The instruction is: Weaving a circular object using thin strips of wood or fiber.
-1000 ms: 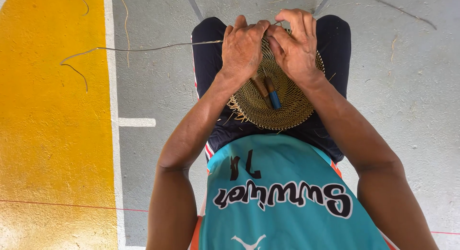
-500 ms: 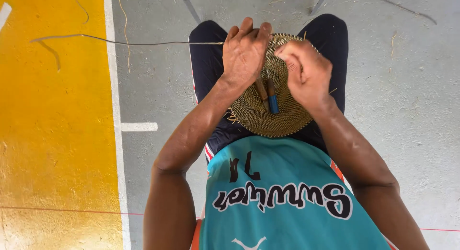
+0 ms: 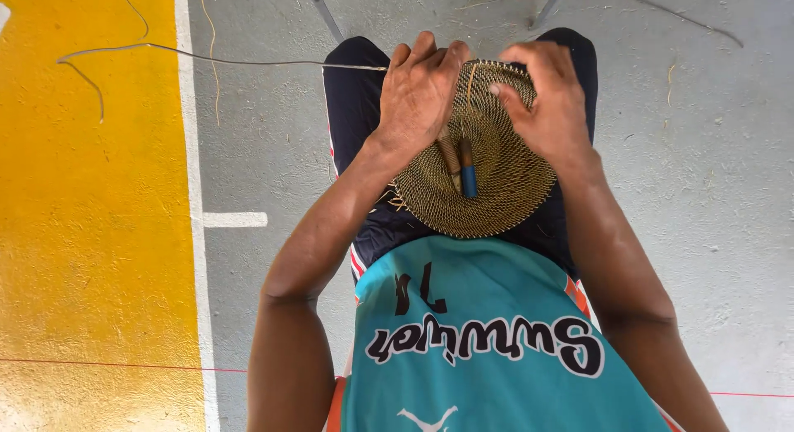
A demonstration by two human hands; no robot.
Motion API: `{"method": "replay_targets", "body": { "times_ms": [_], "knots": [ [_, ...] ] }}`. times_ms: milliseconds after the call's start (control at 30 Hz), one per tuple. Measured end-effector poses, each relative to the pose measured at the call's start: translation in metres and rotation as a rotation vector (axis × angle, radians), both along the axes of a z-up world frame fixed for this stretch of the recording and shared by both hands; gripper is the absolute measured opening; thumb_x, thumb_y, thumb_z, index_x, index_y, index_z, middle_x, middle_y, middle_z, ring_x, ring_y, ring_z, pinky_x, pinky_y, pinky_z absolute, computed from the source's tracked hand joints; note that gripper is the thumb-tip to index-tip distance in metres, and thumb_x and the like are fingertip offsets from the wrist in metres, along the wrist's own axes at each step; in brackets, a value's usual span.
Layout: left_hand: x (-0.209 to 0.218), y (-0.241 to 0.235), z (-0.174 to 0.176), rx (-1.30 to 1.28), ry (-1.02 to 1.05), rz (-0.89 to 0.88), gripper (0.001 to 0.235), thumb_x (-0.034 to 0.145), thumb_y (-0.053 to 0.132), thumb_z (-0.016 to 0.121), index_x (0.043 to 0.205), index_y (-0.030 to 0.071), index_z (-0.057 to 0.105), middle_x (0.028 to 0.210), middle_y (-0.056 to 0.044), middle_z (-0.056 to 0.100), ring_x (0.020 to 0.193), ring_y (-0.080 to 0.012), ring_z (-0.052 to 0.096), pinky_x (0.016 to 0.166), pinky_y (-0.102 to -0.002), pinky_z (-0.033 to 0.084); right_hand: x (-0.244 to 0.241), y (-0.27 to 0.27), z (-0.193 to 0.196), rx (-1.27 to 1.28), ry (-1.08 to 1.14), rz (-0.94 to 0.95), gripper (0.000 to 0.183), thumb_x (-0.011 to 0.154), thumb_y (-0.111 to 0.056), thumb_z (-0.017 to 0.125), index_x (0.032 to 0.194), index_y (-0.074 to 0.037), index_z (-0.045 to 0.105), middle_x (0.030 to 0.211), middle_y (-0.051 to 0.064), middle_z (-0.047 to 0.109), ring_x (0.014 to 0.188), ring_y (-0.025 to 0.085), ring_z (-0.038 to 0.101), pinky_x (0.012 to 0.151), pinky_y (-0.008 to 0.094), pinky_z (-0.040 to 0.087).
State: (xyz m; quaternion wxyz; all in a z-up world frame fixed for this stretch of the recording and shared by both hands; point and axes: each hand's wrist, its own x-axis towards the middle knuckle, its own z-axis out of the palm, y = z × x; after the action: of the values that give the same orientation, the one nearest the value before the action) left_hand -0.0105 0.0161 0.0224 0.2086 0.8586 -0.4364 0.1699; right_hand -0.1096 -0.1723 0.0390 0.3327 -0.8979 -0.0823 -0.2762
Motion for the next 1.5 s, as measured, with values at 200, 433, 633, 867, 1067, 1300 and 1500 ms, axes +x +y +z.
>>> {"method": "replay_targets", "body": {
  "times_ms": [200,433,633,867,1067,1300,1500],
  "knots": [
    [0.005,-0.010,0.007,-0.071,-0.153,0.017,0.023,0.098,0.011,0.079,0.116,0.007,0.065,0.084,-0.003,0.072,0.095,-0.0171,0.055,0.084,-0.037,0.041,-0.011,0.007,-0.014,0.211,0.037,-0.128,0.017,0.107,0.007,0.067,0.121,-0.001,0.064,0.115,0.011,0.066,0.101,0.022,0.069,0.085,0.035,0.056],
    [-0.023,0.000,0.033,-0.164,-0.088,0.192,0.056,0.088,0.053,0.085,0.109,0.005,0.064,0.111,-0.010,0.064,0.095,-0.0244,0.060,0.074,-0.040,0.049,-0.037,0.014,-0.017,0.293,-0.060,-0.198,0.016,0.107,0.010,0.065,0.119,-0.001,0.065,0.116,0.013,0.064,0.104,0.023,0.067,0.087,0.034,0.056],
    [-0.041,0.005,0.038,-0.250,0.059,0.199,0.044,0.097,0.027,0.076,0.131,0.006,0.060,0.094,-0.005,0.071,0.095,-0.0210,0.061,0.084,-0.038,0.053,-0.037,0.009,-0.016,0.270,-0.092,-0.195,0.013,0.108,0.007,0.069,0.117,-0.001,0.065,0.114,0.012,0.065,0.105,0.023,0.067,0.090,0.034,0.056],
    [-0.038,0.011,0.047,-0.181,0.083,0.087,0.030,0.101,0.014,0.073,0.129,0.010,0.063,0.091,-0.001,0.074,0.091,-0.0179,0.057,0.081,-0.036,0.048,-0.032,0.003,-0.005,0.240,-0.051,-0.167,0.015,0.107,0.003,0.074,0.119,-0.001,0.065,0.115,0.012,0.065,0.104,0.021,0.067,0.088,0.033,0.056],
    [-0.037,0.006,0.057,-0.181,0.005,0.064,0.017,0.097,0.017,0.076,0.112,0.012,0.070,0.108,0.002,0.072,0.094,-0.0179,0.056,0.079,-0.037,0.043,-0.025,0.007,-0.001,0.206,-0.079,-0.166,0.017,0.102,0.000,0.082,0.113,-0.001,0.069,0.109,0.010,0.065,0.099,0.020,0.066,0.084,0.033,0.057],
    [-0.055,0.005,0.042,-0.187,-0.105,0.098,0.013,0.095,0.011,0.077,0.108,0.012,0.074,0.108,0.001,0.057,0.098,-0.0172,0.055,0.080,-0.036,0.043,-0.020,0.000,-0.022,0.286,-0.132,-0.143,0.014,0.101,-0.001,0.085,0.106,-0.002,0.072,0.101,0.007,0.065,0.090,0.014,0.065,0.075,0.028,0.056],
    [-0.033,-0.010,0.059,-0.192,-0.146,0.097,0.018,0.093,0.022,0.076,0.105,0.010,0.072,0.112,0.001,0.069,0.095,-0.0175,0.056,0.077,-0.035,0.044,-0.014,-0.011,-0.023,0.269,-0.086,-0.099,0.012,0.102,-0.002,0.084,0.106,-0.002,0.073,0.099,0.006,0.065,0.089,0.014,0.063,0.076,0.029,0.054]
  ]
}}
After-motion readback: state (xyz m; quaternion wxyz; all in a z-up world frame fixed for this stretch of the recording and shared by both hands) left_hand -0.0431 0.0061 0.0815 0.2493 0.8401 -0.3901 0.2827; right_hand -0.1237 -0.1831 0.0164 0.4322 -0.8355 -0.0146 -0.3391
